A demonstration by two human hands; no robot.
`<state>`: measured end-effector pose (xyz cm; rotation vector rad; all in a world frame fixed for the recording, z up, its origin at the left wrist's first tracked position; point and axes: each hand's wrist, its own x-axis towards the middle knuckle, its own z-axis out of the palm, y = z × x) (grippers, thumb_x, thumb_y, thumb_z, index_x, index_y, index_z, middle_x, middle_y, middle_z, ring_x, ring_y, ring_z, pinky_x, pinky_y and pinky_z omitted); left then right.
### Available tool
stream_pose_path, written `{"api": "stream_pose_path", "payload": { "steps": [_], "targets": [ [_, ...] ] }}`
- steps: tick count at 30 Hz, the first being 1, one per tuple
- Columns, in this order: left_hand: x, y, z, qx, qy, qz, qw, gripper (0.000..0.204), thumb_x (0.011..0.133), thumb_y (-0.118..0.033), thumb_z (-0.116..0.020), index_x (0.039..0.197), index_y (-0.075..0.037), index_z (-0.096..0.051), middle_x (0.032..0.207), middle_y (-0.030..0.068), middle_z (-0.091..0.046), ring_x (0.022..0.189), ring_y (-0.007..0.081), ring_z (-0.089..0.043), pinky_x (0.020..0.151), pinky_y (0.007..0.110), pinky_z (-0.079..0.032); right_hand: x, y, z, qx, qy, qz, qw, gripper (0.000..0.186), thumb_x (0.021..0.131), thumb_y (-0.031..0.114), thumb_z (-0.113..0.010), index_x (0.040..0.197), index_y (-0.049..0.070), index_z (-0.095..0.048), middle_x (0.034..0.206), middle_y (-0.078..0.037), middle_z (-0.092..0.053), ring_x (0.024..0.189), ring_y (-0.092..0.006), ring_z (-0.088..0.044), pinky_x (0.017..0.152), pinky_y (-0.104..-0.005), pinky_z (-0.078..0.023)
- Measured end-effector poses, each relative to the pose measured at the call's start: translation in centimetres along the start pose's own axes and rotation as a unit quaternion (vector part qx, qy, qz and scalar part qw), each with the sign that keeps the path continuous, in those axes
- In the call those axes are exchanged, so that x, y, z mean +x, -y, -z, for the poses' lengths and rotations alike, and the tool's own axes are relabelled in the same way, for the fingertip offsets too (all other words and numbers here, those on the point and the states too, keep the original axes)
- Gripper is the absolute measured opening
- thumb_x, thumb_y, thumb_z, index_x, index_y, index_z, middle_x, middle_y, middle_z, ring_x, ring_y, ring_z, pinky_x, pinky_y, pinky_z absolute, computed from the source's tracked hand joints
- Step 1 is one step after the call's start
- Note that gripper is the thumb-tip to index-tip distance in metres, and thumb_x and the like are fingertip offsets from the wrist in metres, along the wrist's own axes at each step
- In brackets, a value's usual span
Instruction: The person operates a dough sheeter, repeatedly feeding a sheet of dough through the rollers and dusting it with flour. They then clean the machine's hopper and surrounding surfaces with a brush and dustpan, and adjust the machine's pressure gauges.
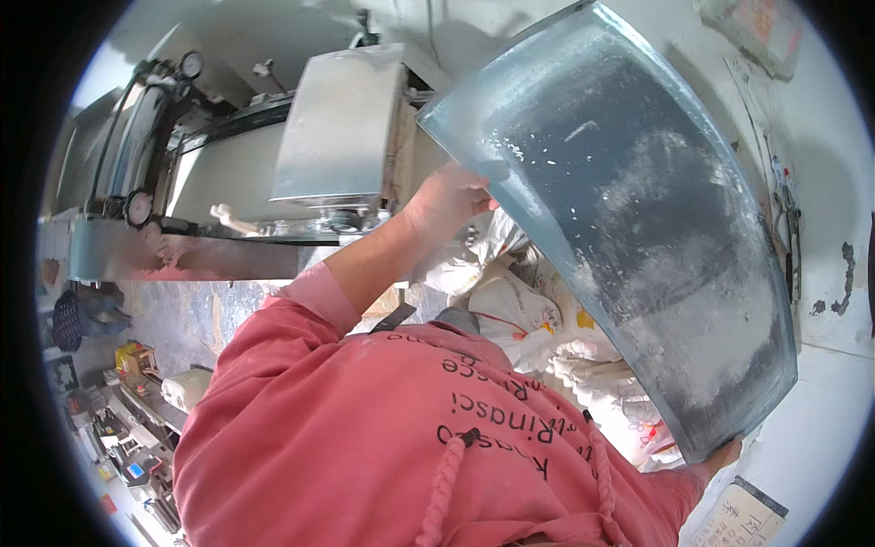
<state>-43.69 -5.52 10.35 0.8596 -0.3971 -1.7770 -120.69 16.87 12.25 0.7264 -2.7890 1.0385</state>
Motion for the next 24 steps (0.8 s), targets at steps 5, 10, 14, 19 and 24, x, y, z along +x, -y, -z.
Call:
{"api": "stream_pose_path", "payload": {
  "steps": [5,10,14,19,24],
  "targets": [
    [-8.3,-4.6,-1.9,0.066,-0.112,-0.093,0.987,0.032,0.085,-0.023,-0.058,0.109,-0.001,-0.056,0.097,0.0097,-0.062,0.090,0.0204,-0.058,0.083,0.037,-0.045,-3.1,9.2,-2.9,0.023,0.022,0.110,0.993,0.051,0.092,0.039,-0.046,0.105,-0.009,-0.058,0.097,-0.027,-0.061,0.088,-0.0348,-0.060,0.074,-0.0408,-0.048],
    [-20.3,-7.6,1.3,-0.109,-0.214,-0.204,0.949,0.034,0.083,-0.024,-0.064,0.106,0.001,-0.057,0.094,0.0093,-0.062,0.082,0.0209,-0.059,0.075,0.037,-0.046,-9.9,25.3,-6.4,0.066,0.080,0.287,0.952,0.050,0.092,0.038,-0.047,0.106,-0.009,-0.057,0.098,-0.026,-0.061,0.089,-0.0339,-0.059,0.075,-0.0407,-0.047],
    [-28.7,-7.8,3.2,-0.173,-0.322,-0.241,0.899,0.031,0.084,-0.025,-0.063,0.102,0.000,-0.059,0.090,0.0085,-0.063,0.081,0.0200,-0.059,0.073,0.035,-0.046,-13.0,33.9,-9.0,0.103,0.151,0.360,0.915,0.049,0.092,0.037,-0.047,0.106,-0.009,-0.057,0.099,-0.026,-0.060,0.089,-0.0333,-0.059,0.076,-0.0406,-0.047],
    [-31.7,-2.2,-4.3,-0.236,-0.442,-0.261,0.825,0.030,0.083,-0.028,-0.065,0.096,-0.001,-0.062,0.087,0.0074,-0.064,0.075,0.0170,-0.060,0.070,0.032,-0.045,-8.7,39.8,-12.0,0.146,0.235,0.401,0.874,0.049,0.091,0.036,-0.048,0.107,-0.009,-0.057,0.100,-0.026,-0.060,0.089,-0.0324,-0.058,0.077,-0.0404,-0.047],
    [-32.0,3.5,-9.4,-0.294,-0.503,-0.393,0.712,0.029,0.084,-0.027,-0.066,0.096,-0.001,-0.061,0.087,0.0066,-0.064,0.072,0.0161,-0.061,0.066,0.031,-0.048,-4.1,47.9,-17.6,0.188,0.314,0.450,0.815,0.048,0.091,0.035,-0.049,0.108,-0.009,-0.056,0.101,-0.025,-0.060,0.090,-0.0315,-0.058,0.078,-0.0403,-0.047]
  ]
}}
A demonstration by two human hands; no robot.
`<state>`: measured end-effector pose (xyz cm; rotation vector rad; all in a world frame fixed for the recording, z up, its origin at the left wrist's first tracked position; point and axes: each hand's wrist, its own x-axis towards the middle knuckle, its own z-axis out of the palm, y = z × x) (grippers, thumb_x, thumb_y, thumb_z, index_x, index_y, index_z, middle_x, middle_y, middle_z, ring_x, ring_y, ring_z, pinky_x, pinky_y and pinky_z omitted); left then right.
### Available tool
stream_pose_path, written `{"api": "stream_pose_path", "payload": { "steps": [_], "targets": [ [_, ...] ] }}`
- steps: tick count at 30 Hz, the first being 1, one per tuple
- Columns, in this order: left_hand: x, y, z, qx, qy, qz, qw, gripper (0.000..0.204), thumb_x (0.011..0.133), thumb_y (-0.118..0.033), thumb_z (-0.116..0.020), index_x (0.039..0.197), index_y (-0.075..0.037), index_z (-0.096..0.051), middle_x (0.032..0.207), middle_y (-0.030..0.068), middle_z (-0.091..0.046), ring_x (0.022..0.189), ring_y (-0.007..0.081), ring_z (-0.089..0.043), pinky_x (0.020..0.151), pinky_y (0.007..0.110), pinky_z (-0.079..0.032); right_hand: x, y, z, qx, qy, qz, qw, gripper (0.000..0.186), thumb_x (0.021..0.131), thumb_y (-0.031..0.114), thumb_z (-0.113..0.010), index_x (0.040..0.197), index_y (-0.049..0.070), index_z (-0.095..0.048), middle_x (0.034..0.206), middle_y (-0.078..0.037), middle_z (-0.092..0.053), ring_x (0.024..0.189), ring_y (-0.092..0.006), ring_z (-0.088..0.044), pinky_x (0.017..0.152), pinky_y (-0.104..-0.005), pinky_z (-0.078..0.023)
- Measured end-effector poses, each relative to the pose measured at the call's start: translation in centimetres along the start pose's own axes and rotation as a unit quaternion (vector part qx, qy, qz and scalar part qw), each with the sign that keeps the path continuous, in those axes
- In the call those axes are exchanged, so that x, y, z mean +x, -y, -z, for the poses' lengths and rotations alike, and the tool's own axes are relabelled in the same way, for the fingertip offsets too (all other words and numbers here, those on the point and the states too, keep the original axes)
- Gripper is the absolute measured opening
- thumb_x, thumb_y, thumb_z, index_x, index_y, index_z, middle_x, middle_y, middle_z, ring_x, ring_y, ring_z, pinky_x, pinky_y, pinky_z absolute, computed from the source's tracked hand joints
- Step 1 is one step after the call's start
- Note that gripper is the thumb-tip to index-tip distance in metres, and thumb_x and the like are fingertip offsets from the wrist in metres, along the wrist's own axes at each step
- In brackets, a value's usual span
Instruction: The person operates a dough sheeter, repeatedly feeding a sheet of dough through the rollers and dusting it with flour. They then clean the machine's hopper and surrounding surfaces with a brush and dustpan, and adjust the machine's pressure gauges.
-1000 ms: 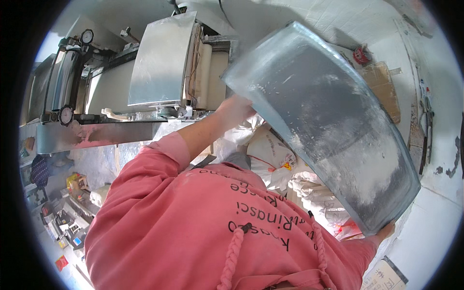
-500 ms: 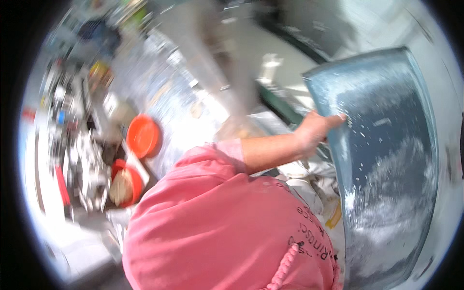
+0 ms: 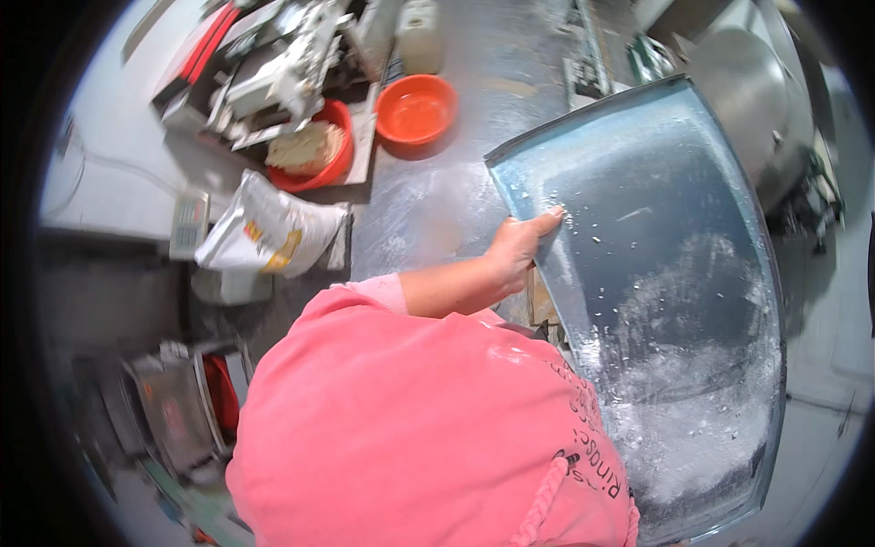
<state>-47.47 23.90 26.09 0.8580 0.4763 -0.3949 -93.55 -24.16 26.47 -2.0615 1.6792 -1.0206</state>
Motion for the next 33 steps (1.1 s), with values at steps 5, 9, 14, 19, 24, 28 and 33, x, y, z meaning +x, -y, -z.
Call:
{"api": "stream_pose_path", "payload": {
  "steps": [5,9,14,19,24,28,33],
  "targets": [
    [-8.3,5.8,3.2,-0.056,-0.021,-0.077,0.995,0.031,0.088,-0.021,-0.061,0.109,0.001,-0.054,0.098,0.0098,-0.062,0.087,0.0206,-0.062,0.080,0.038,-0.052,10.3,-4.0,-1.8,0.085,0.071,0.046,0.993,0.047,0.091,0.034,-0.050,0.109,-0.009,-0.056,0.102,-0.025,-0.059,0.090,-0.0307,-0.057,0.079,-0.0402,-0.046],
    [-13.5,9.9,6.7,-0.106,-0.060,-0.074,0.990,0.032,0.091,-0.022,-0.057,0.112,0.001,-0.052,0.105,0.0101,-0.059,0.094,0.0228,-0.060,0.088,0.042,-0.049,18.5,-2.9,-3.2,0.117,0.136,0.058,0.982,0.047,0.091,0.033,-0.050,0.109,-0.009,-0.056,0.103,-0.025,-0.059,0.091,-0.0300,-0.057,0.080,-0.0401,-0.046],
    [-15.7,9.5,14.7,-0.156,-0.075,-0.076,0.982,0.032,0.092,-0.023,-0.054,0.114,0.000,-0.050,0.106,0.0105,-0.059,0.097,0.0237,-0.060,0.089,0.041,-0.049,20.5,2.0,-5.9,0.105,0.170,0.149,0.968,0.043,0.088,0.030,-0.053,0.107,-0.009,-0.056,0.106,-0.024,-0.058,0.090,-0.0300,-0.056,0.078,-0.0395,-0.047],
    [-19.3,9.3,19.3,-0.202,-0.085,-0.089,0.972,0.033,0.090,-0.024,-0.059,0.114,-0.004,-0.051,0.104,0.0087,-0.061,0.096,0.0220,-0.061,0.086,0.040,-0.051,14.8,9.0,-7.6,0.142,0.203,0.215,0.945,0.038,0.086,0.028,-0.055,0.102,-0.007,-0.058,0.095,-0.020,-0.059,0.083,-0.0278,-0.055,0.073,-0.0393,-0.046],
    [-25.9,9.4,19.1,-0.213,-0.091,-0.181,0.956,0.028,0.088,-0.021,-0.061,0.110,-0.005,-0.054,0.099,0.0056,-0.062,0.088,0.0193,-0.063,0.079,0.036,-0.053,11.0,19.0,-10.4,0.163,0.224,0.324,0.905,0.038,0.085,0.031,-0.056,0.096,-0.005,-0.059,0.089,-0.020,-0.059,0.076,-0.0277,-0.055,0.070,-0.0404,-0.045],
    [-32.1,10.8,17.8,-0.222,-0.129,-0.232,0.938,0.028,0.088,-0.022,-0.061,0.108,-0.004,-0.055,0.098,0.0061,-0.062,0.087,0.0194,-0.063,0.078,0.036,-0.054,10.7,24.1,-12.1,0.205,0.254,0.389,0.861,0.038,0.084,0.033,-0.057,0.092,-0.004,-0.060,0.083,-0.020,-0.060,0.071,-0.0276,-0.054,0.067,-0.0413,-0.045],
    [-37.3,18.1,13.6,-0.281,-0.182,-0.338,0.880,0.029,0.087,-0.023,-0.062,0.106,-0.002,-0.055,0.099,0.0088,-0.062,0.090,0.0212,-0.063,0.081,0.039,-0.052,14.9,30.1,-18.0,0.239,0.301,0.468,0.796,0.039,0.083,0.036,-0.058,0.086,-0.003,-0.061,0.076,-0.019,-0.060,0.064,-0.0275,-0.053,0.063,-0.0424,-0.044]
  ]
}}
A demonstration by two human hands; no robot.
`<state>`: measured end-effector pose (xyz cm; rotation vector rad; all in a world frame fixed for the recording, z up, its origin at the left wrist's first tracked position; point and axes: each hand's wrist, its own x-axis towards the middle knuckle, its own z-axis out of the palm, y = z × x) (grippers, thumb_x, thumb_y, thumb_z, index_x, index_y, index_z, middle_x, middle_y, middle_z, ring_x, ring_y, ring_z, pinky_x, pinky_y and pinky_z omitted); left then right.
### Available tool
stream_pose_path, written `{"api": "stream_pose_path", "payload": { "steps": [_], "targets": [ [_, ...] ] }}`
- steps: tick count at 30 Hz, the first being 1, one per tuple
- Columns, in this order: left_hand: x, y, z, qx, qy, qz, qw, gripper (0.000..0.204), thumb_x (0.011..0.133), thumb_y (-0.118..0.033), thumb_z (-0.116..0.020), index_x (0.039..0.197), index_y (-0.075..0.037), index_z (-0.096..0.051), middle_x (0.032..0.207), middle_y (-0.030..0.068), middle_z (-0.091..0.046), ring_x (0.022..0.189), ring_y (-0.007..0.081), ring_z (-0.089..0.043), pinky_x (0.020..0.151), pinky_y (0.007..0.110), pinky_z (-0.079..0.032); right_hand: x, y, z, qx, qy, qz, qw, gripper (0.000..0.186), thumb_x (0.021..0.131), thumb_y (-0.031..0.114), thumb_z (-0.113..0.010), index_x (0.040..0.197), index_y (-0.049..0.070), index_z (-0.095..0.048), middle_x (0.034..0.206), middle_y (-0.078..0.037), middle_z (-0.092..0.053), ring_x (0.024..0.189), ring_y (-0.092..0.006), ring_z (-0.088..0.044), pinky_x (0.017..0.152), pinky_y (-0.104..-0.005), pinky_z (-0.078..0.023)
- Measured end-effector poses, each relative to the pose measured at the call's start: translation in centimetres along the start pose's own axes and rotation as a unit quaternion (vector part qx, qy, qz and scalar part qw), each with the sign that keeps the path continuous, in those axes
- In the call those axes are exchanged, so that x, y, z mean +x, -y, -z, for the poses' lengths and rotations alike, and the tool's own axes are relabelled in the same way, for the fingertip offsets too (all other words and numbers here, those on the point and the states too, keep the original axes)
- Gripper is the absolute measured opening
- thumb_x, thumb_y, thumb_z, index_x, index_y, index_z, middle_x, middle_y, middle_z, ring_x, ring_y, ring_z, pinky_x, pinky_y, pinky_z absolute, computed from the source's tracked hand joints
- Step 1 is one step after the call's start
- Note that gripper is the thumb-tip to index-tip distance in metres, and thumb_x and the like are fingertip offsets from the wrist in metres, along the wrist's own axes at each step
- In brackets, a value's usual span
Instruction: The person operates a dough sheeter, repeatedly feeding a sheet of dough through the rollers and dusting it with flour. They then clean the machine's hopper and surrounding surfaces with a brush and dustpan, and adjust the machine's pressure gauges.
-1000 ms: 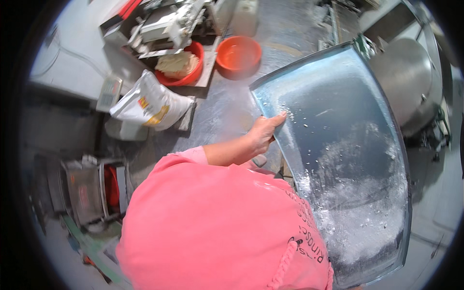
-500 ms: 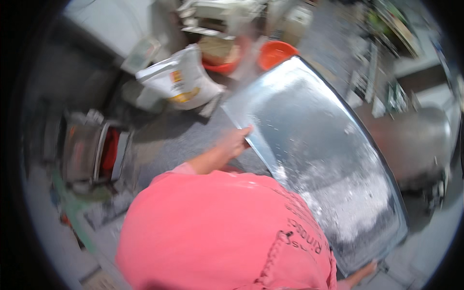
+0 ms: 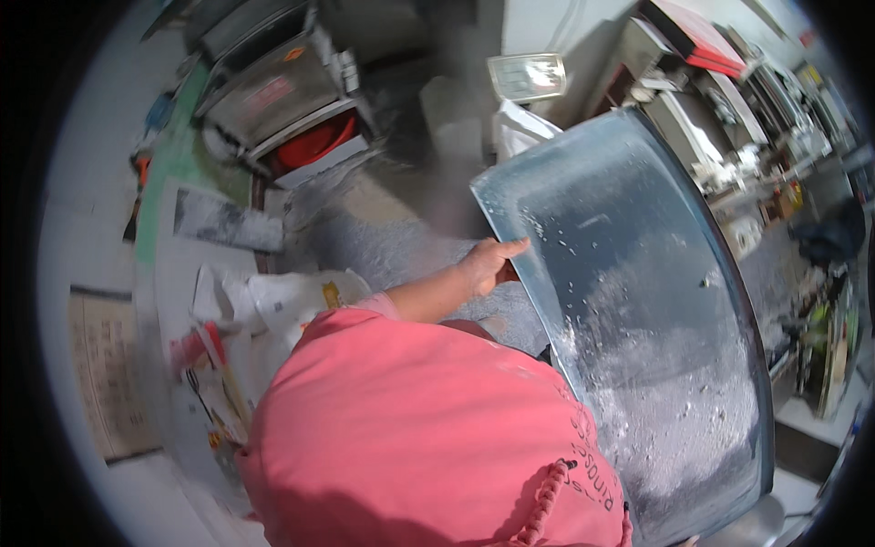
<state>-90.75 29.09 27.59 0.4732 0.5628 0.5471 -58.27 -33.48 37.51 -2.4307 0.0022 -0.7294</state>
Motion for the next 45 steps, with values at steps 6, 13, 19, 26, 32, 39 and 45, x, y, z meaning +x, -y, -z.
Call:
{"api": "stream_pose_path", "payload": {
  "steps": [6,13,19,26,32,39,45],
  "targets": [
    [-12.1,4.9,1.9,-0.042,-0.139,-0.084,0.986,0.029,0.087,-0.023,-0.062,0.110,-0.009,-0.055,0.103,0.0033,-0.062,0.093,0.0199,-0.062,0.084,0.038,-0.050,11.3,-2.2,-2.3,0.009,0.003,0.274,0.962,0.041,0.082,0.039,-0.059,0.079,-0.002,-0.062,0.068,-0.019,-0.061,0.057,-0.0274,-0.053,0.059,-0.0437,-0.043],
    [-15.6,11.7,1.9,-0.081,-0.166,-0.194,0.963,0.029,0.087,-0.023,-0.061,0.111,-0.008,-0.054,0.102,0.0042,-0.061,0.091,0.0211,-0.062,0.083,0.038,-0.050,19.6,-0.1,-13.6,0.096,0.160,0.172,0.967,0.033,0.082,0.029,-0.056,0.076,-0.003,-0.061,0.067,-0.013,-0.059,0.063,-0.0239,-0.054,0.057,-0.0399,-0.043],
    [-15.9,14.4,2.2,-0.086,-0.115,-0.305,0.941,0.034,0.085,-0.022,-0.062,0.114,-0.007,-0.052,0.105,0.0058,-0.061,0.096,0.0212,-0.060,0.083,0.039,-0.050,22.7,-1.2,-17.5,0.139,0.259,0.159,0.942,0.026,0.082,0.023,-0.055,0.082,-0.002,-0.060,0.070,-0.009,-0.058,0.065,-0.0203,-0.052,0.059,-0.0361,-0.042],
    [-16.3,13.9,0.2,-0.086,-0.108,-0.385,0.913,0.034,0.084,-0.019,-0.062,0.114,-0.007,-0.052,0.105,0.0065,-0.062,0.097,0.0228,-0.061,0.082,0.038,-0.050,25.7,-2.7,-20.3,0.205,0.390,0.141,0.886,0.020,0.083,0.017,-0.055,0.090,-0.001,-0.060,0.074,-0.005,-0.057,0.067,-0.0160,-0.049,0.061,-0.0318,-0.040],
    [-16.2,14.4,0.0,-0.105,-0.136,-0.416,0.893,0.037,0.083,-0.019,-0.064,0.116,-0.007,-0.051,0.108,0.0064,-0.060,0.097,0.0243,-0.059,0.080,0.041,-0.050,22.8,-0.4,-16.3,0.277,0.448,0.211,0.823,0.015,0.082,0.009,-0.051,0.094,0.002,-0.057,0.078,0.001,-0.054,0.068,-0.0079,-0.045,0.061,-0.0239,-0.037],
    [-12.8,11.5,3.3,-0.095,-0.060,-0.436,0.893,0.041,0.086,-0.015,-0.059,0.122,-0.002,-0.047,0.119,0.0119,-0.056,0.111,0.0281,-0.052,0.097,0.042,-0.039,17.8,1.0,-10.7,0.488,0.518,0.159,0.684,0.039,0.079,0.016,-0.053,0.116,0.003,-0.051,0.100,-0.004,-0.058,0.090,-0.0155,-0.055,0.081,-0.0246,-0.043],
    [-6.8,2.1,4.3,-0.101,-0.010,-0.455,0.885,0.037,0.095,-0.027,-0.043,0.120,-0.001,-0.049,0.120,0.0129,-0.056,0.114,0.0291,-0.051,0.097,0.044,-0.041,20.0,5.2,-10.1,0.584,0.363,0.170,0.705,0.047,0.083,0.020,-0.053,0.126,0.002,-0.049,0.107,-0.004,-0.057,0.098,-0.0145,-0.055,0.089,-0.0287,-0.042]
  ]
}}
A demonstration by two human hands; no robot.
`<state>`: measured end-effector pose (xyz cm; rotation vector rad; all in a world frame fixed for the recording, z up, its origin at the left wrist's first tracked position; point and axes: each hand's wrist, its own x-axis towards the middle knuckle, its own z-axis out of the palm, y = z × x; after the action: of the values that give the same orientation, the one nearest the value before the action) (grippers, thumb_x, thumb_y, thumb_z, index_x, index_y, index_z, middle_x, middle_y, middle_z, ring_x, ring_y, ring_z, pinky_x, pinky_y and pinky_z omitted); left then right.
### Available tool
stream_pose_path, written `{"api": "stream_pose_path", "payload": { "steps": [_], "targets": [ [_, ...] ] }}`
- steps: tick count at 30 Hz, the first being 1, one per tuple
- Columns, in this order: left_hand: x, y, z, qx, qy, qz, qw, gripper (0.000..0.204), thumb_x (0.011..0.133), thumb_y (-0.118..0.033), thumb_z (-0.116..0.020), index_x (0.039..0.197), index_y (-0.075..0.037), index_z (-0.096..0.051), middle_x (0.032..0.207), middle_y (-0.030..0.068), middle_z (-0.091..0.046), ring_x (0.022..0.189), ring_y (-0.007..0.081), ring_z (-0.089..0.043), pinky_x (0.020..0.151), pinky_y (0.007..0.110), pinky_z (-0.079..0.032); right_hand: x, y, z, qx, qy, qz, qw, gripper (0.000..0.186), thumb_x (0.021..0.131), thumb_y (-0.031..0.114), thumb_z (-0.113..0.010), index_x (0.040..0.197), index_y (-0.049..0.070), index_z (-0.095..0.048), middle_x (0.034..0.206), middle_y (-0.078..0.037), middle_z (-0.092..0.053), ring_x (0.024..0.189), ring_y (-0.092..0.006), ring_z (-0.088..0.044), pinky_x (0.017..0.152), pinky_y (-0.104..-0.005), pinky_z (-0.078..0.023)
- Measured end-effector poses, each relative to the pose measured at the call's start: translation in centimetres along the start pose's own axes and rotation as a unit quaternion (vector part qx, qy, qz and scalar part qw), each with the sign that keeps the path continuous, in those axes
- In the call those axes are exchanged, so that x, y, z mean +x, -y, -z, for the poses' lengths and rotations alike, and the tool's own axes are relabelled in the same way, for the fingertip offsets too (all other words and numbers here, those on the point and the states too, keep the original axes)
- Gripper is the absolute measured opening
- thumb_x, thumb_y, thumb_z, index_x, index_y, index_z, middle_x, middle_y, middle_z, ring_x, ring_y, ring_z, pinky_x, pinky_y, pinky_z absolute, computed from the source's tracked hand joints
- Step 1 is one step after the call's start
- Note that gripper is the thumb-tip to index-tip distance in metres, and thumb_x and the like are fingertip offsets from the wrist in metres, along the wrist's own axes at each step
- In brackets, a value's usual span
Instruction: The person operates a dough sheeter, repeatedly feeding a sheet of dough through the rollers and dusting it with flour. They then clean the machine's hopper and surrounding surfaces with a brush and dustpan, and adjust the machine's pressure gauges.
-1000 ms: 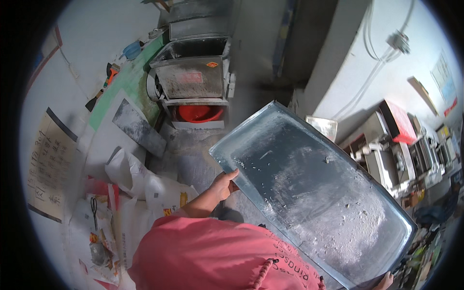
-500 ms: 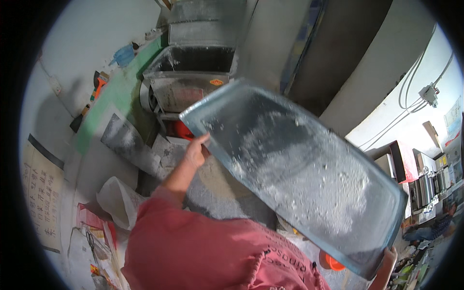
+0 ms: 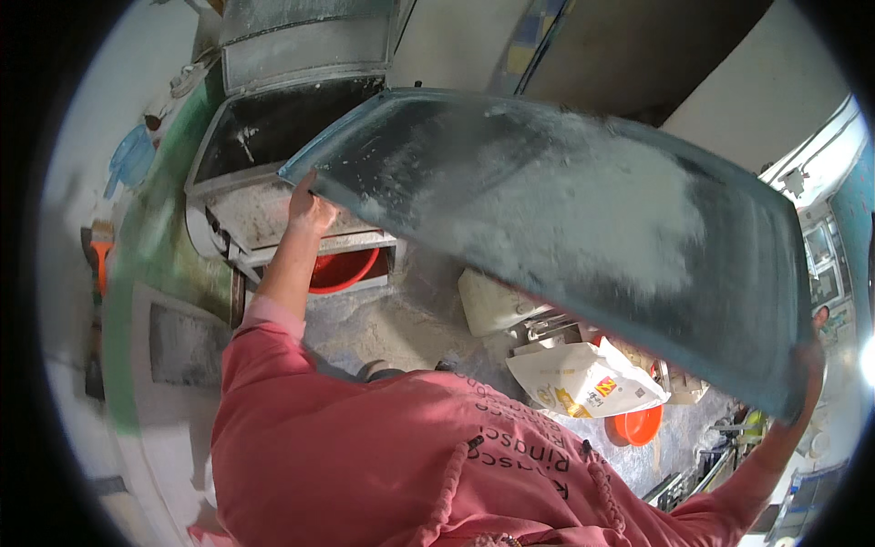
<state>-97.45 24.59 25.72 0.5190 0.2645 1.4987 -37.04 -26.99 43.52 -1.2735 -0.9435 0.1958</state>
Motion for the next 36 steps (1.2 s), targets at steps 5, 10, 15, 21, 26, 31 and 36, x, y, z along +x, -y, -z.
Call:
{"api": "stream_pose_path", "payload": {
  "steps": [5,10,15,21,26,31,36],
  "targets": [
    [-4.9,3.1,-1.8,-0.100,-0.045,-0.043,0.993,0.046,0.096,-0.041,-0.035,0.118,-0.004,-0.052,0.119,0.0135,-0.057,0.113,0.0291,-0.052,0.092,0.045,-0.044,5.8,8.1,2.3,-0.140,0.090,0.157,0.973,0.033,0.082,0.026,-0.059,0.106,0.004,-0.058,0.093,-0.004,-0.059,0.082,-0.0132,-0.058,0.073,-0.0283,-0.048],
    [-12.4,10.0,-3.4,-0.058,-0.058,0.072,0.994,0.050,0.098,-0.043,-0.025,0.111,-0.001,-0.050,0.095,0.0164,-0.063,0.085,0.0330,-0.062,0.066,0.039,-0.053,8.1,18.0,-4.6,-0.025,0.205,0.103,0.973,0.023,0.076,0.027,-0.066,0.090,0.008,-0.062,0.085,-0.003,-0.058,0.076,-0.0146,-0.057,0.069,-0.0299,-0.050],
    [-8.7,8.1,-2.0,0.047,-0.060,0.148,0.986,0.049,0.098,-0.041,-0.029,0.095,0.001,-0.055,0.093,0.0164,-0.066,0.086,0.0293,-0.065,0.058,0.033,-0.051,7.4,21.2,-18.4,-0.107,0.220,0.087,0.966,0.012,0.067,0.022,-0.063,0.068,0.013,-0.055,0.069,0.003,-0.049,0.063,-0.0113,-0.049,0.059,-0.0260,-0.043],
    [-8.8,1.4,-7.6,0.483,-0.123,-0.268,0.825,0.040,0.092,-0.040,-0.045,0.088,-0.001,-0.055,0.081,0.0112,-0.058,0.075,0.0230,-0.057,0.065,0.035,-0.043,11.1,23.7,-24.3,-0.112,0.241,0.108,0.958,0.012,0.068,0.024,-0.062,0.071,0.013,-0.057,0.074,0.003,-0.051,0.070,-0.0115,-0.050,0.067,-0.0271,-0.044],
    [-8.0,0.1,-17.3,0.587,0.013,-0.448,0.675,0.044,0.093,-0.039,-0.041,0.111,-0.001,-0.052,0.105,0.0184,-0.055,0.103,0.0321,-0.051,0.088,0.041,-0.038,13.0,24.0,-26.5,-0.106,0.251,0.160,0.949,0.018,0.068,0.028,-0.062,0.077,0.013,-0.059,0.080,0.001,-0.052,0.074,-0.0132,-0.050,0.072,-0.0291,-0.043],
    [-4.8,0.2,-17.3,0.697,0.044,-0.331,0.634,0.066,0.091,-0.048,-0.045,0.135,-0.001,-0.038,0.123,0.0263,-0.049,0.125,0.0332,-0.039,0.103,0.038,-0.033,14.1,23.3,-30.3,-0.347,0.094,0.187,0.914,0.028,0.066,0.032,-0.060,0.084,0.011,-0.060,0.086,-0.002,-0.052,0.080,-0.0162,-0.049,0.078,-0.0316,-0.040],
    [-4.2,3.2,-11.2,0.017,-0.212,0.148,0.966,0.061,0.090,-0.041,-0.049,0.127,0.007,-0.039,0.114,0.0251,-0.053,0.114,0.0347,-0.049,0.095,0.048,-0.042,15.0,22.9,-30.1,-0.293,0.052,0.221,0.929,0.042,0.064,0.031,-0.059,0.098,0.008,-0.059,0.093,-0.008,-0.055,0.090,-0.0217,-0.051,0.083,-0.0326,-0.039]
  ]
}}
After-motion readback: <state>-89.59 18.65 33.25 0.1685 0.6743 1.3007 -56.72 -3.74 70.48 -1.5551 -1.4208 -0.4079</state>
